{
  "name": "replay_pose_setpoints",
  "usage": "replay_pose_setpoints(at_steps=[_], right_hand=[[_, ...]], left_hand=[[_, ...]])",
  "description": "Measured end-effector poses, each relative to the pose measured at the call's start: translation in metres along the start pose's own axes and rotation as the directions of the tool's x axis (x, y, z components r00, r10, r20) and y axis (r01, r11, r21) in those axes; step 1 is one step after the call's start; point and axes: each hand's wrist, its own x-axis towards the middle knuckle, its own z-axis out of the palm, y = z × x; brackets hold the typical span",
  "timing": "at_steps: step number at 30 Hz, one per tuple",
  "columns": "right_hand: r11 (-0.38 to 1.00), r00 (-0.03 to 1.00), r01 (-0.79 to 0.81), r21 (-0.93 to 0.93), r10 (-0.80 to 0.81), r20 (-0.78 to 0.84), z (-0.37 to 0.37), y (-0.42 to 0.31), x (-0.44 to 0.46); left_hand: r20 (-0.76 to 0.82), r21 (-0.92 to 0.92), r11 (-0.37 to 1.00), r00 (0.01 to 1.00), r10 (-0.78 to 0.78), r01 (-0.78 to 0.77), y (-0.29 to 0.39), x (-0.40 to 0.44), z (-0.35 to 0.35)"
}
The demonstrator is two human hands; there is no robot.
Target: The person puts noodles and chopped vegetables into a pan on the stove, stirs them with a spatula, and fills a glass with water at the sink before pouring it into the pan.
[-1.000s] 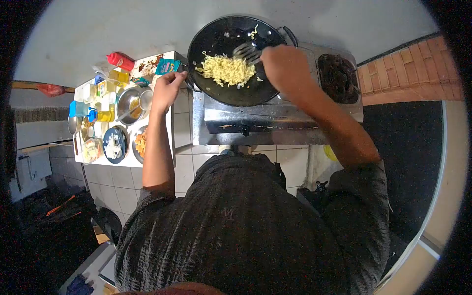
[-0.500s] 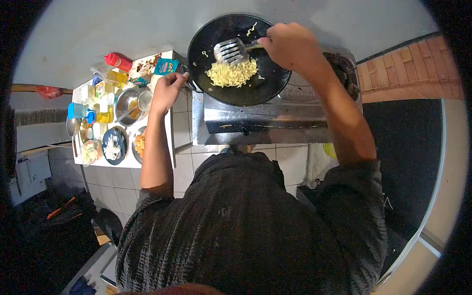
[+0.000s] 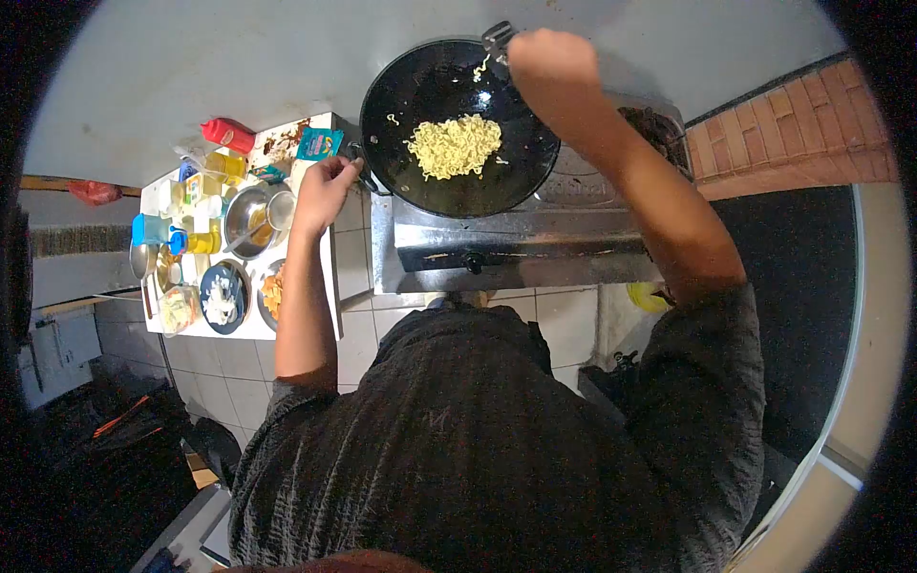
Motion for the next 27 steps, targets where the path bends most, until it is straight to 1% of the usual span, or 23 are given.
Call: replay_pose_setpoints(at_steps=[2,3,5,6,7,9,10,12,13,15,16,18,19,21,23,25,27], right_hand=[[1.0,0.986,0.018,0.003,-0.018,0.169,0.015,-0.012,0.001],[1.0,0.986,0.018,0.002,-0.018,0.168,0.014,-0.016,0.001],[0.989,0.968,0.041,0.142,-0.075,0.24,0.005,-0.025,-0.002],[0.986,0.971,0.054,0.158,-0.089,0.22,-0.002,-0.024,-0.003],[0.985,0.971,0.06,0.163,-0.096,0.22,-0.006,-0.023,-0.003],[0.994,0.957,-0.064,0.087,0.036,0.286,-0.008,-0.02,-0.002],[0.994,0.959,-0.056,0.096,0.026,0.281,-0.002,-0.016,-0.002],[0.995,0.943,-0.043,0.089,0.011,0.334,0.021,-0.007,-0.007],[0.995,0.943,-0.036,0.095,0.002,0.333,0.029,-0.005,-0.01],[0.956,0.892,-0.106,0.274,-0.03,0.45,0.035,-0.006,-0.01],[0.955,0.893,-0.1,0.278,-0.037,0.448,0.029,-0.005,-0.01],[0.963,0.965,-0.048,0.265,-0.024,0.262,0.003,-0.002,-0.011],[0.961,0.965,-0.036,0.275,-0.038,0.261,-0.014,-0.007,-0.01],[0.964,0.865,-0.119,0.24,-0.018,0.502,-0.039,-0.018,-0.008],[0.969,0.865,-0.08,0.233,-0.049,0.499,-0.021,-0.027,-0.024],[0.975,0.865,-0.043,0.218,-0.073,0.497,-0.01,-0.03,-0.027],[0.971,0.89,-0.15,0.185,0.05,0.454,0.0,-0.034,-0.019]], left_hand=[[0.019,0.001,1.0,1.0,-0.02,0.02,0.001,0.0,0.0],[0.014,0.011,1.0,1.0,-0.022,0.022,0.001,-0.001,0.0],[0.007,0.02,1.0,1.0,-0.022,0.022,0.001,0.001,0.0],[-0.02,0.018,1.0,1.0,-0.014,0.015,0.001,0.001,0.002],[-0.048,0.015,1.0,0.999,-0.011,0.011,0.001,0.0,0.003],[-0.05,0.017,1.0,0.999,-0.003,0.004,-0.003,0.002,0.004],[-0.043,0.023,1.0,0.999,0.009,-0.008,-0.003,0.003,0.003],[-0.048,0.034,0.999,0.999,0.009,-0.007,-0.002,0.003,0.002],[-0.042,0.042,0.999,0.999,0.013,-0.011,0.0,0.002,0.001],[-0.031,0.05,0.999,1.0,-0.005,0.007,0.006,-0.001,-0.001],[-0.039,0.048,0.999,0.999,0.009,-0.007,0.011,-0.003,-0.001],[-0.057,0.047,0.999,0.998,0.012,-0.009,0.012,-0.005,0.0],[-0.05,0.035,0.999,0.999,0.007,-0.005,0.01,-0.004,0.0],[-0.053,0.023,1.0,0.999,-0.007,0.008,0.011,-0.004,0.0],[-0.059,0.127,0.992,0.998,-0.006,0.013,0.016,-0.005,-0.001],[-0.086,0.145,0.989,0.996,0.002,0.011,0.013,-0.004,0.0],[-0.07,0.183,0.983,0.998,-0.007,0.02,0.012,-0.005,0.001]])
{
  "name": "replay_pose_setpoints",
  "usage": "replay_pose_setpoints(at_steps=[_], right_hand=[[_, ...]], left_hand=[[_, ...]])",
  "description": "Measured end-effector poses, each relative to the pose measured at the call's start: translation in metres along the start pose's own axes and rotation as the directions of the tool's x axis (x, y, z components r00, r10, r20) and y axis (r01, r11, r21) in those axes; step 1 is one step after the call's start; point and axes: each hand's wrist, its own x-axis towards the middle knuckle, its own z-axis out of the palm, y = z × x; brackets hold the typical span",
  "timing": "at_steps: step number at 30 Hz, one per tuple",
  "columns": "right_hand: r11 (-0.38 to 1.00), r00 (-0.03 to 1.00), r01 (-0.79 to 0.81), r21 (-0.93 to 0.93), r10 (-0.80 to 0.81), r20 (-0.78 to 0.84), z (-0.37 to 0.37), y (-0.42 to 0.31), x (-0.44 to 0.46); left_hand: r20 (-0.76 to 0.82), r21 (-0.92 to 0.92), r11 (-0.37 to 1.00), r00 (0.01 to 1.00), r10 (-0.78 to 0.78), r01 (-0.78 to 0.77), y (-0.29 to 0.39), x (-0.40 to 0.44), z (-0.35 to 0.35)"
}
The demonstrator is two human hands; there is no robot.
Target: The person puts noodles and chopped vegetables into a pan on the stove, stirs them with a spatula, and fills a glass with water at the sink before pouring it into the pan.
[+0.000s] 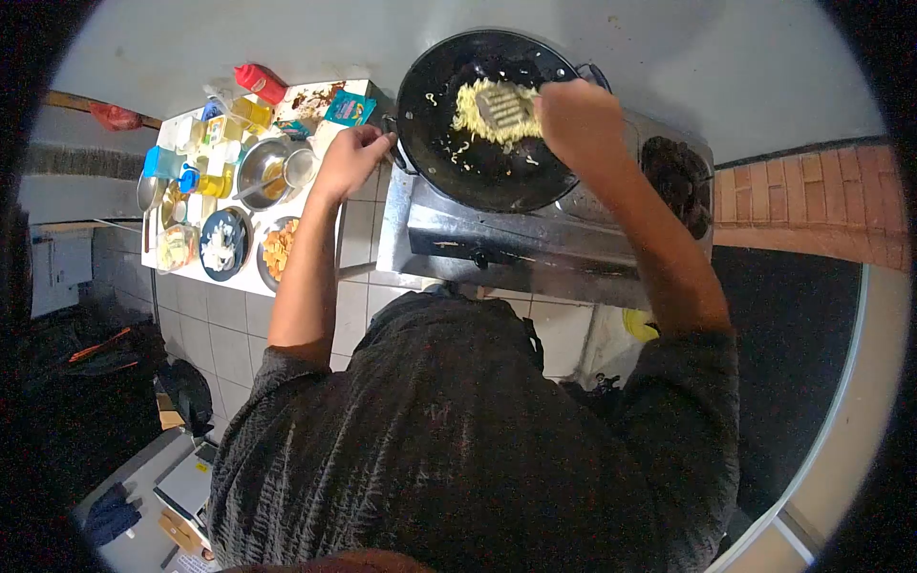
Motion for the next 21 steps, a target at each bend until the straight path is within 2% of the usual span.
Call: replay_pose_setpoints(at_steps=[4,6,8,10,11,14,15,16,18,19,21], right_hand=[[0.996,0.997,0.049,0.074,-0.045,-0.061,0.005,-0.002,-0.007],[0.999,0.996,-0.014,-0.032,0.017,0.082,-0.008,0.008,-0.014],[0.998,0.994,-0.056,-0.033,0.059,0.096,-0.004,0.014,-0.013],[0.992,0.996,-0.062,0.107,0.069,-0.057,0.008,0.007,-0.013],[0.988,0.997,-0.077,0.132,0.073,0.034,0.009,0.004,-0.014],[0.997,0.998,-0.021,0.071,0.017,0.057,0.002,0.014,-0.025],[0.999,0.999,0.024,0.048,-0.023,-0.031,-0.001,0.023,-0.028],[0.999,0.999,0.021,0.048,-0.019,-0.031,-0.004,0.029,-0.028],[0.993,0.969,-0.104,-0.064,0.086,-0.23,-0.011,0.038,-0.028],[0.993,0.945,-0.079,-0.092,0.045,-0.323,-0.001,0.047,-0.026],[0.995,0.951,-0.094,-0.023,0.083,-0.298,0.027,0.05,-0.015]], left_hand=[[0.029,-0.008,1.0,0.999,-0.028,0.028,0.001,0.004,0.0],[0.008,-0.044,0.999,1.0,-0.019,0.019,0.0,0.001,0.0],[0.002,-0.042,0.999,1.0,-0.017,0.017,0.0,0.001,0.002],[-0.012,-0.048,0.999,1.0,0.002,-0.002,-0.002,0.003,0.004],[-0.007,-0.061,0.998,1.0,0.004,-0.005,-0.003,0.002,0.005],[-0.005,-0.097,0.995,1.0,-0.014,0.014,0.006,-0.003,0.003],[-0.002,-0.095,0.995,1.0,-0.012,0.012,0.008,-0.004,0.002],[0.0,-0.11,0.994,1.0,-0.015,0.015,0.009,-0.005,0.002],[0.004,-0.126,0.992,1.0,-0.019,0.019,0.009,-0.007,0.003],[-0.014,-0.109,0.994,1.0,-0.014,0.012,0.009,-0.008,0.004],[-0.034,-0.09,0.996,0.999,-0.01,0.007,0.007,-0.007,0.003]])
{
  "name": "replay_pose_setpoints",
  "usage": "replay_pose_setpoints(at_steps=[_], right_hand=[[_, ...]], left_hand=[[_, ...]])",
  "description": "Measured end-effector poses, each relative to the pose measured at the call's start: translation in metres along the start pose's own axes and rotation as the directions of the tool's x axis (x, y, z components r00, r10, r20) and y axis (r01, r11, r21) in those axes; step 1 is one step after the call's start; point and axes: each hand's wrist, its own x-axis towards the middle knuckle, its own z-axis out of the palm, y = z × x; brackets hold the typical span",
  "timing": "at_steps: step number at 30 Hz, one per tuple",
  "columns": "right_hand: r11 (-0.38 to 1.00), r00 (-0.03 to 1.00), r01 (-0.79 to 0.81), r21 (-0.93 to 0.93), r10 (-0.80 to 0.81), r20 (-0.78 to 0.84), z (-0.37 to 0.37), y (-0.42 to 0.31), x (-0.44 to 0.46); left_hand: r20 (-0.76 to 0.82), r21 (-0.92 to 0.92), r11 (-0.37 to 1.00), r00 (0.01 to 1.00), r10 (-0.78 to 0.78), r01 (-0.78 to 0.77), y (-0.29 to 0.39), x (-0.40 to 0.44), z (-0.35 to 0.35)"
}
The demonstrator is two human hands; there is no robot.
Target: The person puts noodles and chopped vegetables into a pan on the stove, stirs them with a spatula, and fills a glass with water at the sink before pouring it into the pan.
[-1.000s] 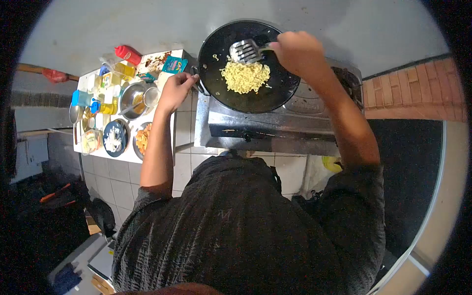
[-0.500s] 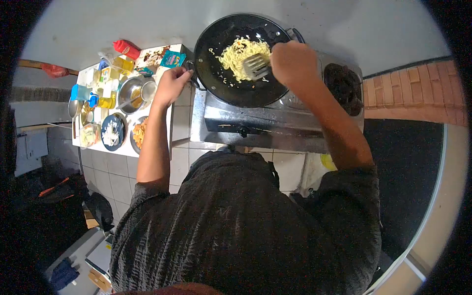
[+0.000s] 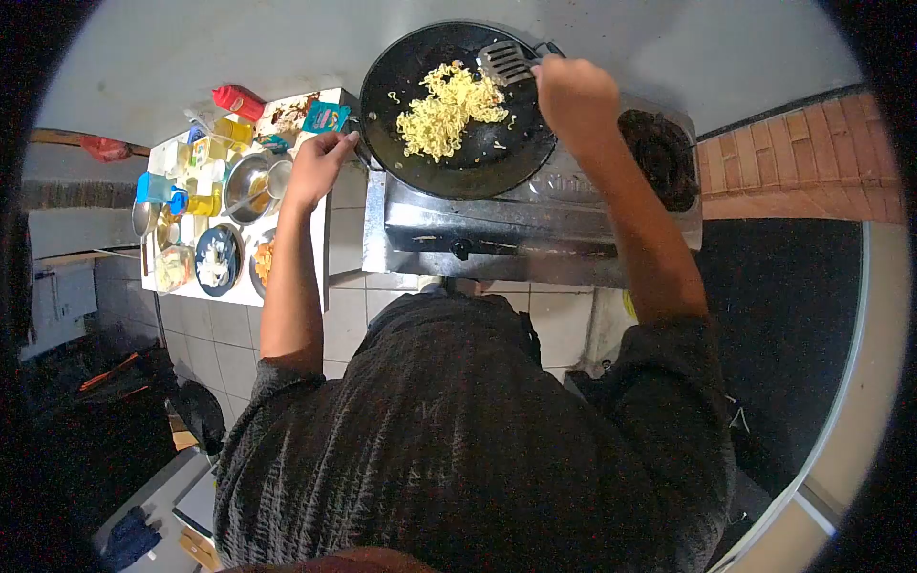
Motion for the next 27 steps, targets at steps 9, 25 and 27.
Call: replay_pose_setpoints(at_steps=[9,25,27], right_hand=[[0.942,0.963,-0.014,0.337,-0.077,0.258,-0.039,-0.024,-0.031],[0.981,0.943,-0.085,0.176,0.022,0.332,-0.003,-0.046,-0.01],[0.988,0.917,-0.116,0.1,0.068,0.392,-0.014,-0.041,-0.003]], left_hand=[[0.018,0.03,0.999,0.999,-0.041,0.041,-0.008,-0.004,0.005],[-0.028,0.101,0.995,1.0,-0.006,0.009,0.009,-0.011,0.005],[-0.031,0.11,0.994,0.999,-0.014,0.017,0.008,-0.011,0.004]])
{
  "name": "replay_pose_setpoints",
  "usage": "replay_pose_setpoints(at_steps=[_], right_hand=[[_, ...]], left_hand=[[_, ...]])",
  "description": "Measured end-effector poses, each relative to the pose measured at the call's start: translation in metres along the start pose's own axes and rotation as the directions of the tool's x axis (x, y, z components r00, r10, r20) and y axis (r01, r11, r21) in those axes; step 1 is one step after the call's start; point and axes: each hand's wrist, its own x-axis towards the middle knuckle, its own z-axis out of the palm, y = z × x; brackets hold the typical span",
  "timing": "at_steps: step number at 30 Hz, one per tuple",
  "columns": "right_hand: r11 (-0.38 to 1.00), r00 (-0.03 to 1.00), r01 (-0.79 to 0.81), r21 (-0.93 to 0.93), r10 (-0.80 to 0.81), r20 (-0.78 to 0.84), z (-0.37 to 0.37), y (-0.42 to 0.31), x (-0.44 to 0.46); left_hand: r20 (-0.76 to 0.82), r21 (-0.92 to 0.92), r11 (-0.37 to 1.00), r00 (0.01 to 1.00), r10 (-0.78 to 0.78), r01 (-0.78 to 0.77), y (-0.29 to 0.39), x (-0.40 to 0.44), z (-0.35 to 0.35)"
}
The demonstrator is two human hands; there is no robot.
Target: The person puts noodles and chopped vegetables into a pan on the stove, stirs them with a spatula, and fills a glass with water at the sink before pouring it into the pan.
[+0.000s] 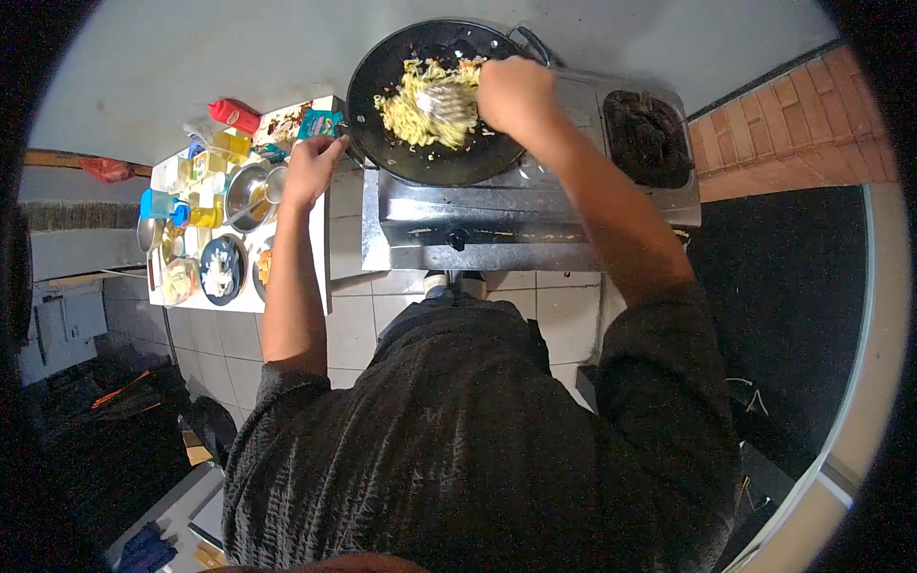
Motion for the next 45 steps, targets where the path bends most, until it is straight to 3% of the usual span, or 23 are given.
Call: replay_pose_setpoints(at_steps=[4,7,10,11,14,17,22,24,28,29,31,36,38,40,43,45], right_hand=[[1.0,1.0,0.01,-0.026,-0.01,-0.027,-0.008,0.002,0.011],[0.998,0.994,-0.002,-0.057,0.008,0.106,-0.005,-0.004,0.011],[0.996,0.991,-0.077,-0.042,0.081,0.104,-0.019,0.004,0.018],[0.999,0.999,-0.04,-0.033,0.041,0.03,-0.01,0.001,0.02],[0.998,0.987,0.002,-0.061,0.008,0.159,-0.007,-0.008,0.016],[0.996,0.996,-0.069,-0.058,0.073,0.059,-0.024,-0.002,0.016],[0.997,0.994,-0.008,-0.082,0.017,0.108,-0.016,-0.011,0.007],[0.991,0.998,0.001,-0.132,-0.009,-0.054,-0.033,-0.004,0.001],[0.993,0.977,-0.029,-0.118,0.003,-0.214,-0.014,0.005,0.017],[0.992,0.977,-0.03,-0.119,0.004,-0.214,-0.005,0.004,0.017],[0.999,0.998,0.011,-0.037,-0.014,-0.066,0.005,-0.003,0.019],[0.998,0.996,-0.062,-0.023,0.061,-0.059,-0.001,0.0,0.018],[0.999,0.998,0.036,0.007,-0.036,-0.042,0.012,-0.003,0.017],[0.996,0.993,0.081,-0.047,-0.085,-0.086,-0.013,-0.005,0.01],[0.976,0.906,0.083,-0.203,-0.159,-0.393,-0.03,0.011,0.011],[0.975,0.923,0.081,-0.205,-0.151,-0.355,-0.02,0.016,0.03]], left_hand=[[0.01,-0.021,1.0,1.0,0.007,-0.006,-0.002,0.0,0.001],[0.027,-0.029,1.0,1.0,0.013,-0.012,-0.003,0.001,-0.001],[0.042,-0.072,0.997,0.999,0.008,-0.005,-0.005,0.001,0.0],[0.032,-0.105,0.994,0.999,0.011,-0.008,-0.005,0.001,0.001],[0.036,-0.092,0.995,0.999,0.032,-0.029,-0.01,0.005,0.001],[0.065,-0.134,0.991,0.997,0.033,-0.024,-0.022,0.011,0.004],[0.074,-0.16,0.987,0.997,0.018,-0.006,-0.02,0.012,0.002],[0.078,-0.164,0.986,0.997,0.03,-0.017,-0.027,0.016,0.004],[0.086,-0.132,0.991,0.996,0.017,-0.005,-0.032,0.02,0.006],[0.079,-0.113,0.993,0.996,0.028,-0.019,-0.033,0.021,0.006],[0.089,-0.131,0.991,0.996,0.02,-0.008,-0.028,0.018,0.004],[0.082,-0.14,0.99,0.996,0.039,-0.028,-0.03,0.018,0.005],[0.071,-0.094,0.995,0.997,0.018,-0.012,-0.024,0.017,0.003],[0.071,-0.122,0.992,0.997,0.034,-0.025,-0.026,0.017,0.004],[0.068,-0.138,0.99,0.997,0.028,-0.018,-0.03,0.019,0.007],[0.064,-0.124,0.992,0.998,0.02,-0.012,-0.029,0.02,0.007]])
